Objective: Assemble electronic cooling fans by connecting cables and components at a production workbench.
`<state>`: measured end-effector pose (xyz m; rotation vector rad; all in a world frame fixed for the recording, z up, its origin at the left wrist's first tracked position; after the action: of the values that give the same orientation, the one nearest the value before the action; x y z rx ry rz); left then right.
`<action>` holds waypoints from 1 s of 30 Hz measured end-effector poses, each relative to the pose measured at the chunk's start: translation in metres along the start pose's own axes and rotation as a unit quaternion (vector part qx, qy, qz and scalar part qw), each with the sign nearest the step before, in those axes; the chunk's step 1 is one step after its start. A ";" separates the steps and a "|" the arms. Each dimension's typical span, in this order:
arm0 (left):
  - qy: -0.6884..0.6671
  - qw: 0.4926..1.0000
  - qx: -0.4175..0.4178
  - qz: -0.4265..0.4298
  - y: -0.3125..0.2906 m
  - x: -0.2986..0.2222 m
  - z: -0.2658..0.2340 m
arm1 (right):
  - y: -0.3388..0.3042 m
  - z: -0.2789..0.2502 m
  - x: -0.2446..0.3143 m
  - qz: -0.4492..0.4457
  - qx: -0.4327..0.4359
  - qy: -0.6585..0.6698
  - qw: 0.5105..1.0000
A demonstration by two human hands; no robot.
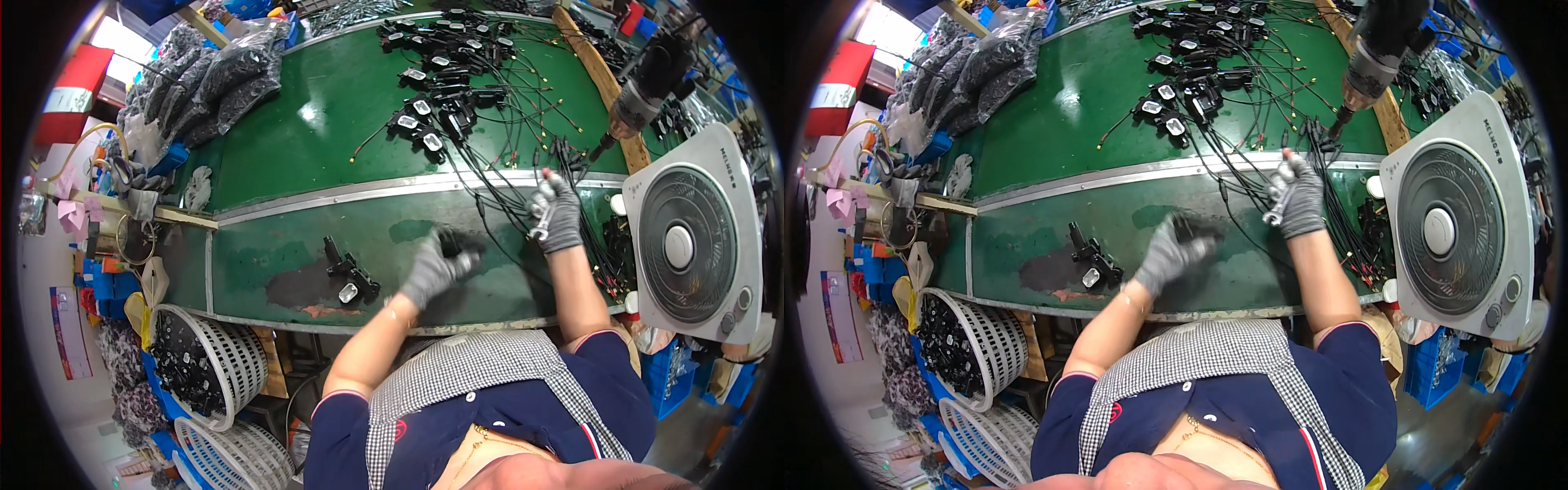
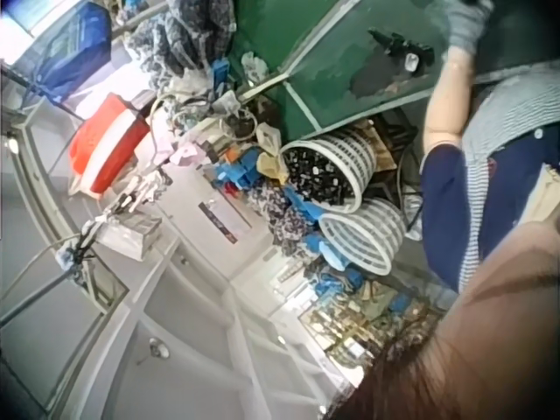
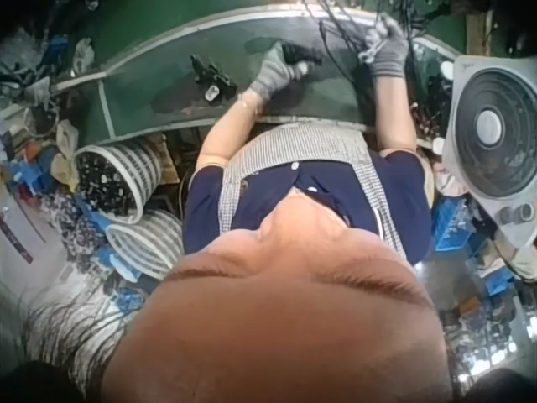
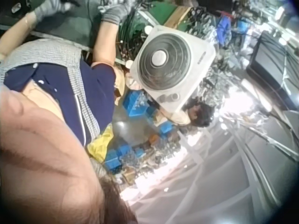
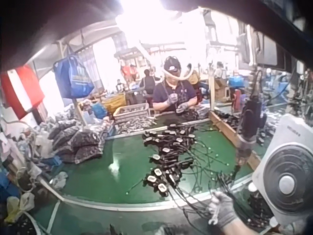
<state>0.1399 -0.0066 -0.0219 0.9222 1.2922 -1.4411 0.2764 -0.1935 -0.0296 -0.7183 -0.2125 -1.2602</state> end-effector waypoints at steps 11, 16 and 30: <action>0.585 0.691 -0.409 0.116 -0.051 -0.084 -0.143 | -0.036 0.009 -0.011 -0.098 0.174 -0.551 0.810; 0.612 0.699 -0.299 -0.217 -0.076 -0.023 -0.179 | -0.021 0.033 -0.055 -0.230 0.197 -0.857 0.417; 0.330 0.939 -0.094 0.019 -0.031 -0.026 -0.068 | -0.087 0.066 -0.055 -0.173 0.407 -0.681 0.584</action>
<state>0.1122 0.0644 0.0005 1.3507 1.8471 -0.9752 0.1947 -0.1213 0.0254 -0.6661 -2.1572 -0.5100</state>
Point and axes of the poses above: each hand's wrist, its own y-axis towards the middle knuckle, its own z-axis out of the palm, x = y × z, the point moved 8 cm from there along y, towards the middle knuckle, and after that the axes turned 5 degrees about -z, right-handed, at the moved point
